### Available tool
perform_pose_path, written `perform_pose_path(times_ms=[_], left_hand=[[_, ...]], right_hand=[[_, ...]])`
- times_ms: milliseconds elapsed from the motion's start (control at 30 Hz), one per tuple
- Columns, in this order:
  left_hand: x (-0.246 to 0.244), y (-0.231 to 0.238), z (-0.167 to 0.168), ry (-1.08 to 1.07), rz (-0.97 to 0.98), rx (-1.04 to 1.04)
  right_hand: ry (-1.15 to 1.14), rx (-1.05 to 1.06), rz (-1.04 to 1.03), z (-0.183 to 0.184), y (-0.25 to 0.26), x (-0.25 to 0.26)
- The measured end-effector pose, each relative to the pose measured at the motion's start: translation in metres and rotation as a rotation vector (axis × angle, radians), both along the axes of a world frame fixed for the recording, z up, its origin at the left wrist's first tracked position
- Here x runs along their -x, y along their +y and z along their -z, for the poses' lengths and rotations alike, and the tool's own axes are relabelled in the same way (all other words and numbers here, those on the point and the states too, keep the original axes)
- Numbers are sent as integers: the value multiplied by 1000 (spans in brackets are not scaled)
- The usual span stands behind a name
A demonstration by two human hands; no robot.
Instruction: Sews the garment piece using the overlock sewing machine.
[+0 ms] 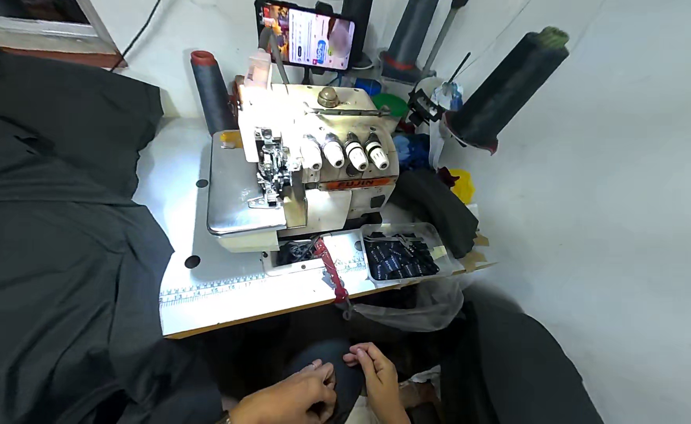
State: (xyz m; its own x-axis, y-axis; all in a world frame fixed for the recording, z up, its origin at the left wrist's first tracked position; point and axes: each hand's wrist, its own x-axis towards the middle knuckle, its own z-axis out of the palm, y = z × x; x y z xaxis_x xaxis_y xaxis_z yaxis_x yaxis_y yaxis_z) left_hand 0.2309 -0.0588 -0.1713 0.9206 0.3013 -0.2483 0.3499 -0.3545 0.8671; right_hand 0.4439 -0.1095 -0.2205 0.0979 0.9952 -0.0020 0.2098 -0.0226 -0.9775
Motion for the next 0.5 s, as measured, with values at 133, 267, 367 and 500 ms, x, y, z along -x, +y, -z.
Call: perform_pose_path(times_ms=[133,267,367,500], left_hand=[[20,20,15,-107,-43,217],[15,21,-4,-9,-330,-189],[-7,15,-22,-250,-376,-677],[-32,20,-53,-448,-306,-998]], right_hand=[[4,11,-7,-2,2,0],[6,4,-29,-3,-2,-2],[2,-43,-87,-5,0,-5],[-224,-147,-21,-12,13,-1]])
